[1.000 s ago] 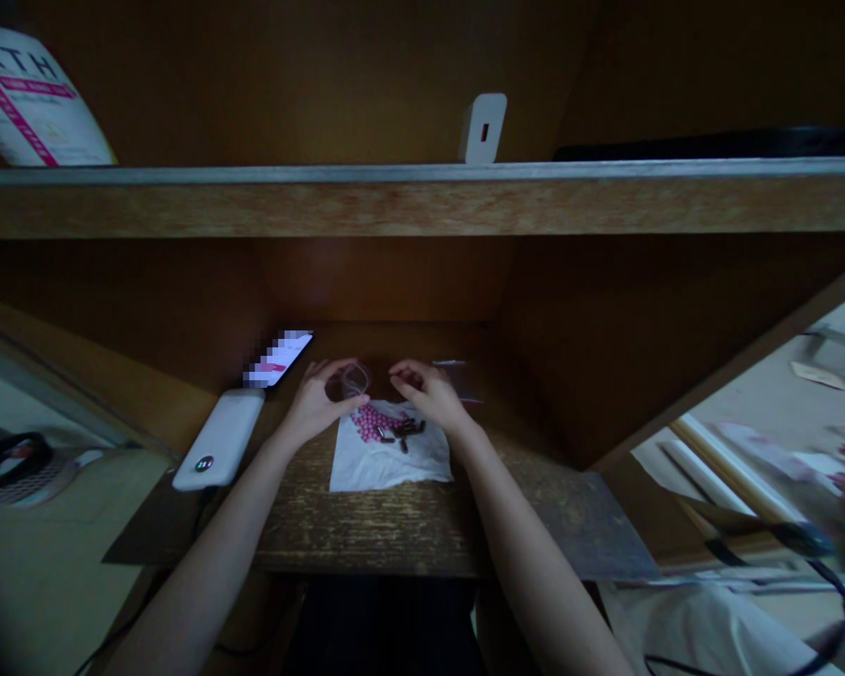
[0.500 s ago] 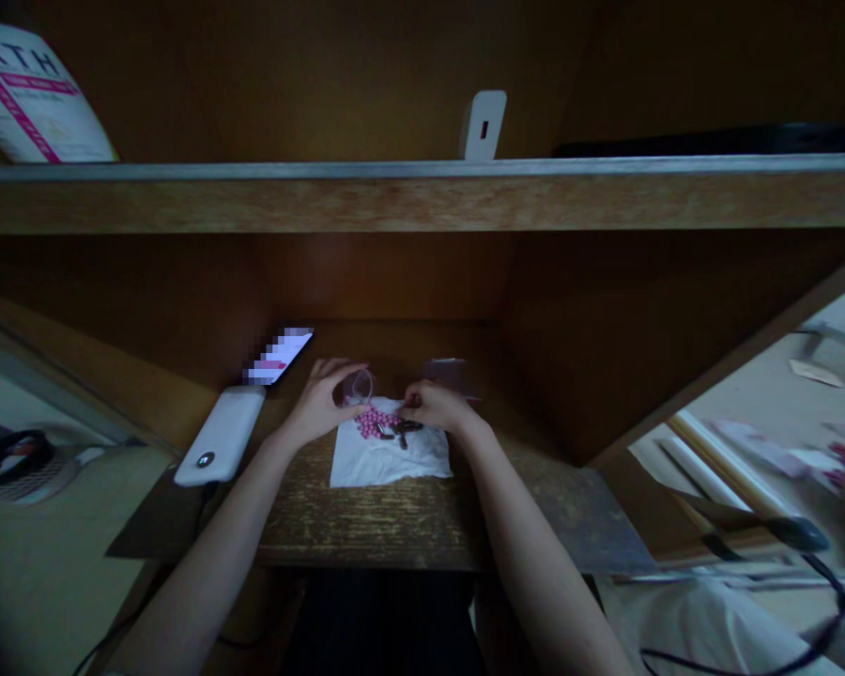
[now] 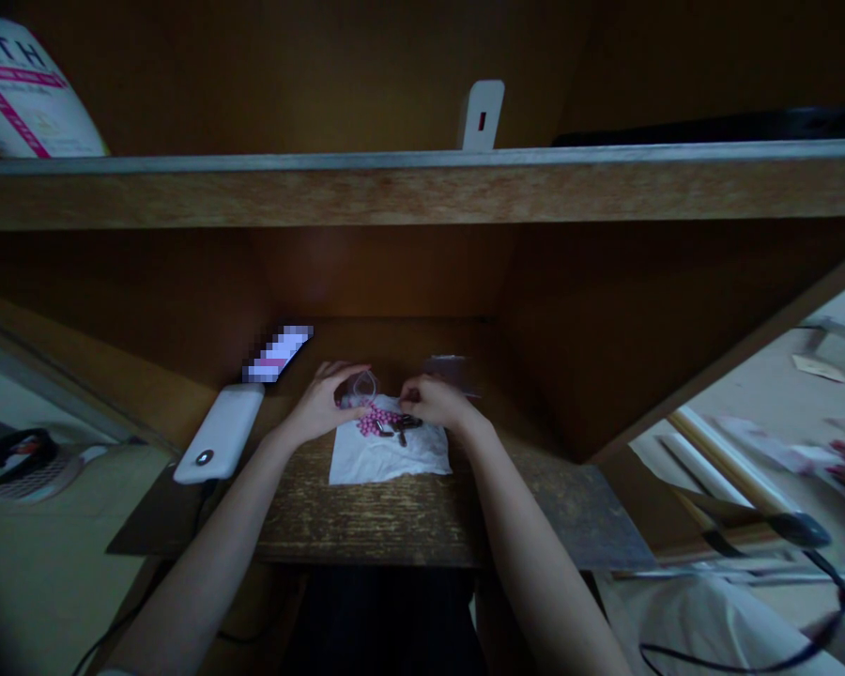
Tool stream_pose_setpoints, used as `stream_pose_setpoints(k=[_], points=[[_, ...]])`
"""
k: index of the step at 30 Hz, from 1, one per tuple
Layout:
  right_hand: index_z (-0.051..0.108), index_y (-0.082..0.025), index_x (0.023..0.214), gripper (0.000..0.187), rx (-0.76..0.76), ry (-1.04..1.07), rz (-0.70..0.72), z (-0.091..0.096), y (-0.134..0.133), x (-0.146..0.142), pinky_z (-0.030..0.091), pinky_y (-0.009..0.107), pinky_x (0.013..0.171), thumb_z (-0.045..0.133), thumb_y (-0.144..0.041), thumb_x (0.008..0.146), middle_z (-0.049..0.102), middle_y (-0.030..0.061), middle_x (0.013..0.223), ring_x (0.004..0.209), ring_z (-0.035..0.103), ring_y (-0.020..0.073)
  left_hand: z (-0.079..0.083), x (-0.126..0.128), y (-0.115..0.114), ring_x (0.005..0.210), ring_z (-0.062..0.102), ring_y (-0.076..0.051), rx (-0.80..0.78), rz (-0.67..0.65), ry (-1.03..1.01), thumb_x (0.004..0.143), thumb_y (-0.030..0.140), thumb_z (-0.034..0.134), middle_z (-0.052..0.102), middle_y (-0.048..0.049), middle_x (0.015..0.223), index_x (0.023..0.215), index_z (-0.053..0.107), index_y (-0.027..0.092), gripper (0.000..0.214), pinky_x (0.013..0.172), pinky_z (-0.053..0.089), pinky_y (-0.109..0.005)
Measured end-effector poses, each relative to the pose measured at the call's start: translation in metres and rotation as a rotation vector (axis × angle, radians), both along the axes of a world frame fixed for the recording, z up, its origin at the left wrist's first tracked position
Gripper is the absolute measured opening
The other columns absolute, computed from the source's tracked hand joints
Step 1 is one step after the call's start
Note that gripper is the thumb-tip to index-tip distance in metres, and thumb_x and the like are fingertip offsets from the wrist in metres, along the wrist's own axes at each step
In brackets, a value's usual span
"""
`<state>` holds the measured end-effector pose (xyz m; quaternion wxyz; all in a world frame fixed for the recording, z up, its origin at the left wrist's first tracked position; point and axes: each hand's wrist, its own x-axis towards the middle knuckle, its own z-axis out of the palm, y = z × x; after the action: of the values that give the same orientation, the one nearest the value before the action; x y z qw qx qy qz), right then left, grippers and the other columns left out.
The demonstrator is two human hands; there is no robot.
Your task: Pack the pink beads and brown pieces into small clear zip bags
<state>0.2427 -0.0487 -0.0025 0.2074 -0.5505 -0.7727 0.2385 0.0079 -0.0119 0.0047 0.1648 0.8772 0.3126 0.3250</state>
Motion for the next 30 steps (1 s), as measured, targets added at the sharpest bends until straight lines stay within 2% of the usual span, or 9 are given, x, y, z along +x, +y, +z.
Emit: stream_pose_setpoints(k=[6, 8, 12, 15, 18, 20, 24, 27, 30], points=[[0.067, -0.017, 0.085, 0.022, 0.258, 0.387, -0.089, 0.013, -0.006, -0.018, 0.044, 0.026, 0.064, 0.055, -0.035, 0.085, 0.069, 0.0046, 0.082, 0.072, 0.061, 0.0156, -0.003, 0.0, 0.003, 0.11, 0.053, -0.027, 0.018, 0.016, 0.003, 0.068, 0.033, 0.077, 0.062, -0.0063, 0.118, 0.124, 0.055, 0.027, 0.061, 0.093, 0.044, -0.045], [0.068, -0.017, 0.087, 0.024, 0.295, 0.412, -0.103, 0.016, -0.009, -0.029, 0.044, 0.025, 0.063, 0.055, -0.038, 0.086, 0.069, 0.0047, 0.081, 0.071, 0.061, 0.0157, -0.002, 0.0, 0.003, 0.109, 0.054, -0.027, 0.025, 0.015, 0.008, 0.067, 0.032, 0.078, 0.063, -0.0067, 0.118, 0.122, 0.056, 0.026, 0.06, 0.093, 0.044, -0.045], [0.07, -0.018, 0.094, 0.023, 0.296, 0.37, -0.043, 0.014, -0.012, -0.044, 0.045, 0.026, 0.065, 0.056, -0.033, 0.085, 0.071, 0.0047, 0.085, 0.072, 0.063, 0.0156, 0.001, 0.002, 0.002, 0.107, 0.054, -0.026, 0.01, 0.029, -0.003, 0.067, 0.031, 0.078, 0.063, -0.0065, 0.117, 0.12, 0.057, 0.025, 0.058, 0.091, 0.045, -0.044], [0.069, -0.018, 0.099, 0.023, 0.292, 0.394, -0.033, 0.012, -0.01, -0.041, 0.046, 0.026, 0.067, 0.056, -0.03, 0.084, 0.071, 0.0045, 0.085, 0.072, 0.063, 0.0153, 0.002, 0.001, 0.0, 0.109, 0.054, -0.025, -0.018, 0.043, -0.008, 0.068, 0.033, 0.076, 0.063, -0.006, 0.118, 0.122, 0.056, 0.024, 0.058, 0.093, 0.045, -0.043], [0.068, -0.017, 0.096, 0.021, 0.289, 0.425, -0.073, 0.012, -0.007, -0.025, 0.046, 0.026, 0.068, 0.055, -0.028, 0.083, 0.07, 0.0045, 0.085, 0.073, 0.062, 0.0152, 0.003, 0.0, 0.0, 0.111, 0.053, -0.024, -0.038, 0.054, -0.013, 0.07, 0.036, 0.075, 0.062, -0.0056, 0.12, 0.123, 0.054, 0.024, 0.058, 0.095, 0.044, -0.043], [0.067, -0.017, 0.09, 0.017, 0.244, 0.369, -0.084, 0.013, -0.005, -0.012, 0.045, 0.026, 0.067, 0.054, -0.026, 0.082, 0.069, 0.0046, 0.084, 0.073, 0.062, 0.0151, 0.003, 0.0, 0.0, 0.112, 0.053, -0.024, -0.04, 0.063, -0.022, 0.071, 0.037, 0.074, 0.061, -0.0055, 0.121, 0.124, 0.054, 0.024, 0.058, 0.095, 0.044, -0.042], [0.065, -0.017, 0.079, 0.013, 0.036, 0.084, -0.049, 0.008, -0.003, 0.006, 0.04, 0.023, 0.058, 0.055, -0.025, 0.079, 0.067, 0.0035, 0.076, 0.066, 0.058, 0.0138, 0.004, 0.0, -0.001, 0.112, 0.053, -0.024, -0.039, 0.081, -0.049, 0.07, 0.038, 0.075, 0.061, -0.0059, 0.121, 0.124, 0.054, 0.024, 0.059, 0.096, 0.044, -0.042], [0.066, -0.016, 0.08, 0.013, -0.078, -0.053, -0.048, 0.002, -0.001, 0.009, 0.035, 0.022, 0.054, 0.056, -0.024, 0.079, 0.067, 0.0034, 0.074, 0.062, 0.056, 0.013, 0.004, 0.0, -0.001, 0.111, 0.053, -0.024, -0.034, 0.082, -0.057, 0.07, 0.038, 0.075, 0.061, -0.0064, 0.12, 0.123, 0.055, 0.024, 0.058, 0.095, 0.044, -0.042], [0.067, -0.016, 0.079, 0.015, -0.11, -0.128, -0.066, -0.003, 0.002, 0.007, 0.032, 0.022, 0.052, 0.058, -0.027, 0.08, 0.067, 0.0042, 0.074, 0.061, 0.055, 0.0126, 0.003, 0.0, -0.001, 0.111, 0.053, -0.024, -0.032, 0.081, -0.061, 0.07, 0.038, 0.075, 0.061, -0.0063, 0.119, 0.123, 0.055, 0.024, 0.058, 0.094, 0.044, -0.043]])
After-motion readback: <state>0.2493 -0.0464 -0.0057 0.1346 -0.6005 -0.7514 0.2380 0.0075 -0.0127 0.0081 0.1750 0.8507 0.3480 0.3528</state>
